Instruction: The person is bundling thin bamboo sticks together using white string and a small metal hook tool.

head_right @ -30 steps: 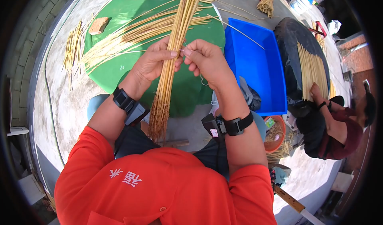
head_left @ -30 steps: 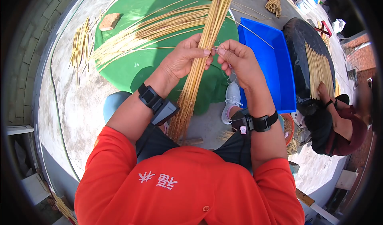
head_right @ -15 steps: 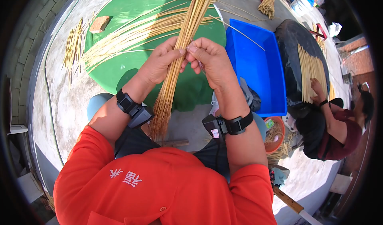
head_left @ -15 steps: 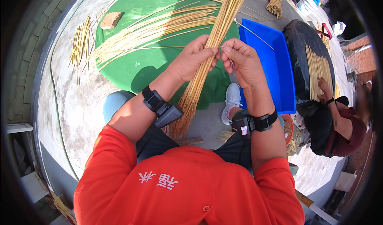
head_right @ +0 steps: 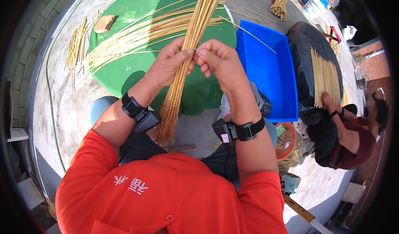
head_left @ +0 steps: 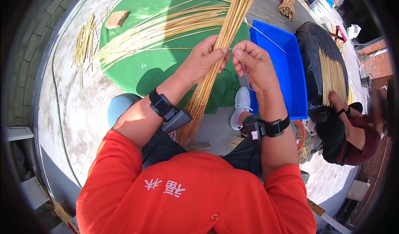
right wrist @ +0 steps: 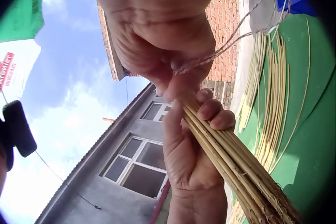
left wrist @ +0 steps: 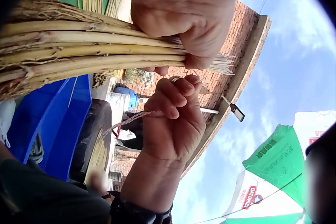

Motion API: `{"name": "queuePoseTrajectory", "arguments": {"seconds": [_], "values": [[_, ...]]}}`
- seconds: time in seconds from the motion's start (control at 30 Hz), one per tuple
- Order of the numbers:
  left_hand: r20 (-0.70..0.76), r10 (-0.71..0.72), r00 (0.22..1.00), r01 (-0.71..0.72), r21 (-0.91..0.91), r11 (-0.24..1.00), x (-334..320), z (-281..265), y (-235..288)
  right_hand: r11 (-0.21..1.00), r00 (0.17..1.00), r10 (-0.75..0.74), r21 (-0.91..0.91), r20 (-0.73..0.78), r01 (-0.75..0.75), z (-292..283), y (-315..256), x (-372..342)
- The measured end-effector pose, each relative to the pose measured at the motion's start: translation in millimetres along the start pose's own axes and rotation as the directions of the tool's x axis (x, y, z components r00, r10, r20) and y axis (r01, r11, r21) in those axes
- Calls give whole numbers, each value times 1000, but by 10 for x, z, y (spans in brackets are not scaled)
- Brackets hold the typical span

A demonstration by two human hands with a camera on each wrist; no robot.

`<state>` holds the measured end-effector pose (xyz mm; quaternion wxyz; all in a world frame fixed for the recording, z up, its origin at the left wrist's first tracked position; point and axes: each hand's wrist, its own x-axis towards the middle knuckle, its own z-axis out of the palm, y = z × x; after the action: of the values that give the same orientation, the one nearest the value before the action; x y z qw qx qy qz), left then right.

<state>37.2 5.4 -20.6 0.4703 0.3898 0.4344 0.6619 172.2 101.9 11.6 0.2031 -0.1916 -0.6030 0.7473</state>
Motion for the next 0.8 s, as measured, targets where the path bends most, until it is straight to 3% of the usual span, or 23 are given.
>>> {"name": "queuePoseTrajectory", "arguments": {"seconds": [0.13,0.57,0.73,0.8], "values": [[22,-11,1000,12,-51,999,9,-5,-5,997,1000,-19,-71,11,20,-6,-7,-9],[91,11,996,-2,-103,995,20,-15,-12,998,999,-31,57,27,29,-24,23,2],[36,10,999,-6,-109,994,10,3,-16,998,999,-31,58,44,29,-24,27,9],[7,15,1000,-14,-111,994,10,-5,-18,999,999,-50,-22,16,50,-9,10,7]]}}
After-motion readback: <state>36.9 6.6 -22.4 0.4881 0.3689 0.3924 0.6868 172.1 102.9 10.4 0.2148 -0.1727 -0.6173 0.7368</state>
